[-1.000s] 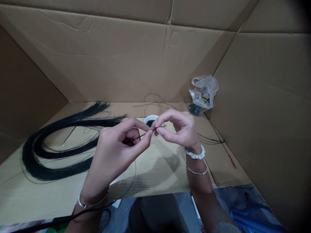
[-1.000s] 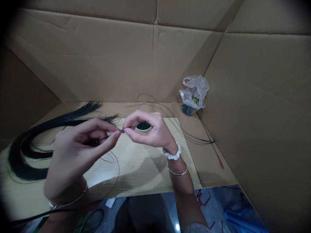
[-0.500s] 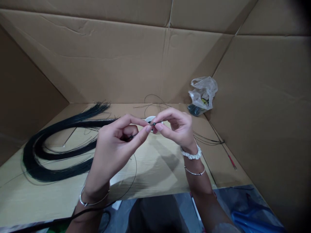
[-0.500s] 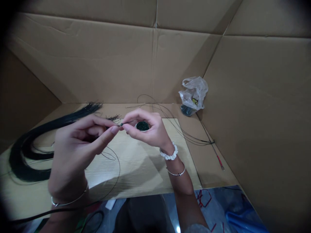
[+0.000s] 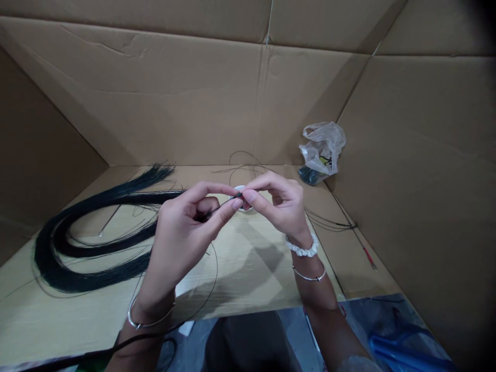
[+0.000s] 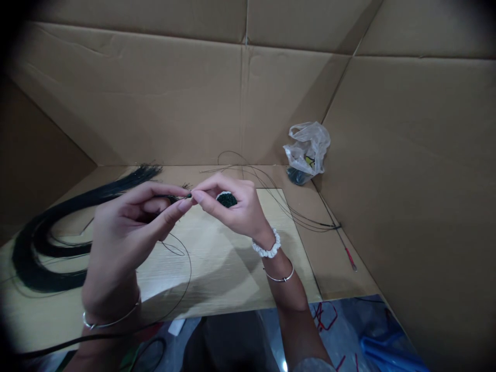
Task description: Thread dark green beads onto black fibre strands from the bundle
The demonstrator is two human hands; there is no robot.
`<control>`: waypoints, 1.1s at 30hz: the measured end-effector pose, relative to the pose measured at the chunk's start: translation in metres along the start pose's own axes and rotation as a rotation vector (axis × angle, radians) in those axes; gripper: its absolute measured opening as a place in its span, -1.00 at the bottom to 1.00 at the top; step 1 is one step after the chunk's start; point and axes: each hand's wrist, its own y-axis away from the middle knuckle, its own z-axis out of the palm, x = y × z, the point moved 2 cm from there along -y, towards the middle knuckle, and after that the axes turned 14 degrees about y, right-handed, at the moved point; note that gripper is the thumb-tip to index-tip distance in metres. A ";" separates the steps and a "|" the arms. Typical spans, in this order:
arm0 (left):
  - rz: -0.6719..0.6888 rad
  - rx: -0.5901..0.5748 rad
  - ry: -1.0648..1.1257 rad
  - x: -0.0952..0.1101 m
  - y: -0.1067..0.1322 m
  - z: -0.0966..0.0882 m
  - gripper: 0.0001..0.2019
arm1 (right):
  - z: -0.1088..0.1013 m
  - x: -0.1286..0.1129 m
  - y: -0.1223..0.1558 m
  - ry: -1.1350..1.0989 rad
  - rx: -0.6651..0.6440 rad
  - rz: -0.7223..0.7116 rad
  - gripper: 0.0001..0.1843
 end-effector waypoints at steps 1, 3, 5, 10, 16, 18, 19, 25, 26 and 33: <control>0.019 0.014 -0.025 0.000 0.000 0.000 -0.84 | 0.000 -0.002 -0.001 0.022 0.002 -0.012 -0.92; 0.059 0.034 -0.069 -0.001 -0.001 0.000 -0.86 | -0.001 -0.006 -0.001 0.044 -0.006 -0.025 -0.92; 0.083 0.038 -0.084 -0.001 -0.001 0.000 -0.88 | -0.002 -0.008 -0.002 0.024 -0.010 -0.009 -0.91; 0.013 0.022 0.040 -0.003 -0.002 0.002 -0.87 | -0.005 -0.003 -0.002 -0.097 -0.012 0.144 -0.86; -0.095 -0.051 0.192 -0.006 -0.004 0.005 -0.93 | -0.006 -0.002 -0.003 -0.121 -0.029 0.228 -0.80; -0.113 -0.067 0.219 -0.008 -0.006 0.005 -0.86 | -0.004 -0.001 -0.003 -0.133 -0.054 0.235 -0.80; -0.125 -0.071 0.237 -0.010 -0.007 0.005 -0.81 | -0.003 0.000 -0.003 -0.142 -0.068 0.236 -0.80; -0.247 -0.119 0.410 -0.022 -0.016 0.003 -0.57 | 0.000 0.001 -0.002 -0.138 -0.118 0.245 -0.84; -0.259 -0.138 0.430 -0.022 -0.018 0.003 -0.54 | 0.000 0.002 -0.002 -0.127 -0.120 0.237 -0.84; -0.320 -0.244 0.378 -0.024 -0.020 0.002 -0.36 | -0.008 0.002 -0.005 0.068 -0.084 0.160 -0.88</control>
